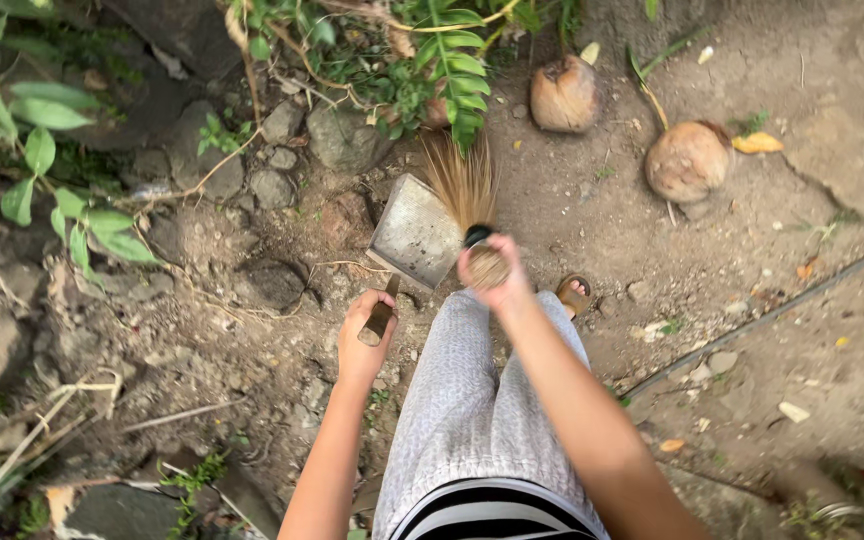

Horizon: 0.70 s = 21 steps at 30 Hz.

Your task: The person sweeps debris from the ground into a dustpan with a hand broom and empties it into a bucket.

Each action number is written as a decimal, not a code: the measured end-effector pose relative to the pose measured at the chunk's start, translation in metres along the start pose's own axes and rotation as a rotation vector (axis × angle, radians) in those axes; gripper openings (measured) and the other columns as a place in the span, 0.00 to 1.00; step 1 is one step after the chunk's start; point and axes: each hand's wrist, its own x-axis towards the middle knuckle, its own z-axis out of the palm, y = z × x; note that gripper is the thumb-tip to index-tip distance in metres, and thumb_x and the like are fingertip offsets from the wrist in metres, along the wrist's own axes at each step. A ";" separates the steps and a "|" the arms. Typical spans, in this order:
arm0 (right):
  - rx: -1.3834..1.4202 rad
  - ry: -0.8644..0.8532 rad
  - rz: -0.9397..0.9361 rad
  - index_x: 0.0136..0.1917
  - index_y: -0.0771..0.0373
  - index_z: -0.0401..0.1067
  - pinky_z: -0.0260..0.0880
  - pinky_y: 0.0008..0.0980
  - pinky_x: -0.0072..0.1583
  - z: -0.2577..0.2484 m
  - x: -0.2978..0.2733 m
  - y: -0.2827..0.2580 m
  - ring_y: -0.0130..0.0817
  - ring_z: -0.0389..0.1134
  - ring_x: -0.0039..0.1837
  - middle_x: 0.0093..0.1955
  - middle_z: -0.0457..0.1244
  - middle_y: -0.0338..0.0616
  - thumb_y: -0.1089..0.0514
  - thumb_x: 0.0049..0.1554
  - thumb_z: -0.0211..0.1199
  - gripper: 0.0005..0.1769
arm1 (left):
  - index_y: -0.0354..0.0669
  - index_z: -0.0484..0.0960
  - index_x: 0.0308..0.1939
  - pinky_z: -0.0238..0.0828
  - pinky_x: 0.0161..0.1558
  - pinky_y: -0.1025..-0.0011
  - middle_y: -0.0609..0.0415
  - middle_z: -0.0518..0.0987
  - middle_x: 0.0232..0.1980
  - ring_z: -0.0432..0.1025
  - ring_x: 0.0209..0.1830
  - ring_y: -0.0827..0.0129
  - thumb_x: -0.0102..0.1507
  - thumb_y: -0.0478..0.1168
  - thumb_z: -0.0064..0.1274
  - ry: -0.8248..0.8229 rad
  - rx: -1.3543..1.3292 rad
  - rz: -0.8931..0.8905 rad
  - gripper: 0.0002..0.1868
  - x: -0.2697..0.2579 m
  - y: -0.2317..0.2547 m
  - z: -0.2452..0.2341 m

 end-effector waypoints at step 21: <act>0.247 -0.101 -0.241 0.62 0.67 0.63 0.80 0.40 0.52 0.023 0.001 -0.034 0.45 0.70 0.50 0.52 0.63 0.53 0.58 0.49 0.70 0.30 | 0.49 0.78 0.41 0.72 0.48 0.59 0.48 0.81 0.45 0.76 0.48 0.51 0.59 0.37 0.56 -0.125 0.189 0.063 0.08 0.020 0.026 -0.001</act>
